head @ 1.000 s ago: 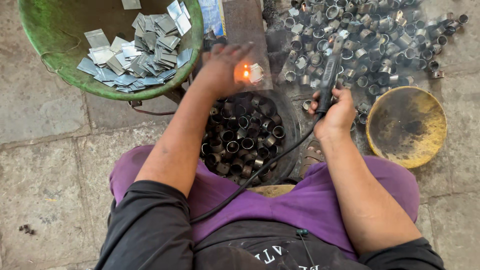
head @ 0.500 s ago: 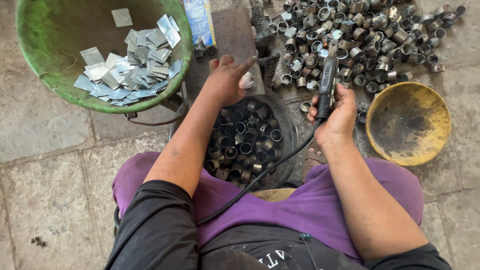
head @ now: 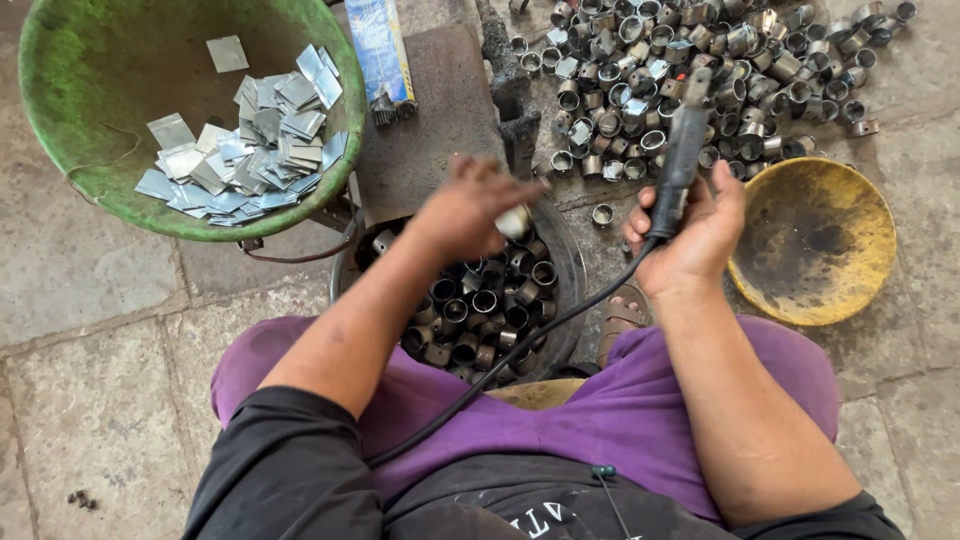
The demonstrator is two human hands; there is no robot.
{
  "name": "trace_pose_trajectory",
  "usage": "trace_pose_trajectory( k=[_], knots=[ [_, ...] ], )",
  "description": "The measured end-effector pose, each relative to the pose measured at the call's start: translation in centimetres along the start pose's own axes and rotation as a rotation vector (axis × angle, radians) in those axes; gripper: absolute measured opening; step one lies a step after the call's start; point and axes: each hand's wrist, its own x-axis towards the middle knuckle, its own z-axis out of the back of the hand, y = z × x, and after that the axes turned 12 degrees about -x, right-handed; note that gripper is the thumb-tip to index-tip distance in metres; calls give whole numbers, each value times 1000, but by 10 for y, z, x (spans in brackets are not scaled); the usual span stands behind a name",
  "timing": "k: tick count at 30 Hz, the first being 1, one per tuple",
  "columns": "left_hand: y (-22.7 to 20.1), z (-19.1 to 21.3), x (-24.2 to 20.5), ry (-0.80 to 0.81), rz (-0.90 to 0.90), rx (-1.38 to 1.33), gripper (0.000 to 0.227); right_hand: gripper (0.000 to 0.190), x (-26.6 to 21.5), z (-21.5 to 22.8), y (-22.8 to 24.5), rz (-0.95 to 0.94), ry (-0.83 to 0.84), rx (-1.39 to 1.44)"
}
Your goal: The person sits on the floor and uses a handheld welding tool to attach small metal plates to cylindrical metal pieces. They pick up a cylinder, place a plate on it, weld the joint, and then drop the finished piece into a pile.
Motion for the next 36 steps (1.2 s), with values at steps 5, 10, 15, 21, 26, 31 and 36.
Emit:
trace_pose_trajectory(
  k=[5,10,15,21,26,31,36],
  knots=[
    [-50,-22,6,667,271,24,81,54,-4,7,8,47,27,20],
    [-47,-3,24,-199,-3,44,90,71,-14,21,3,250,18,26],
    [5,27,20,-314,411,-11,61,61,-9,31,8,375,63,2],
    [103,17,-18,-404,820,109,30,54,-8,26,2,234,52,-4],
    [156,-25,1,-363,708,462,39,48,-4,22,0,151,39,23],
    [175,-30,6,-502,895,199,47,47,-7,22,-1,157,148,57],
    [172,-18,13,-443,925,224,28,61,-10,16,-1,127,111,24]
  ],
)
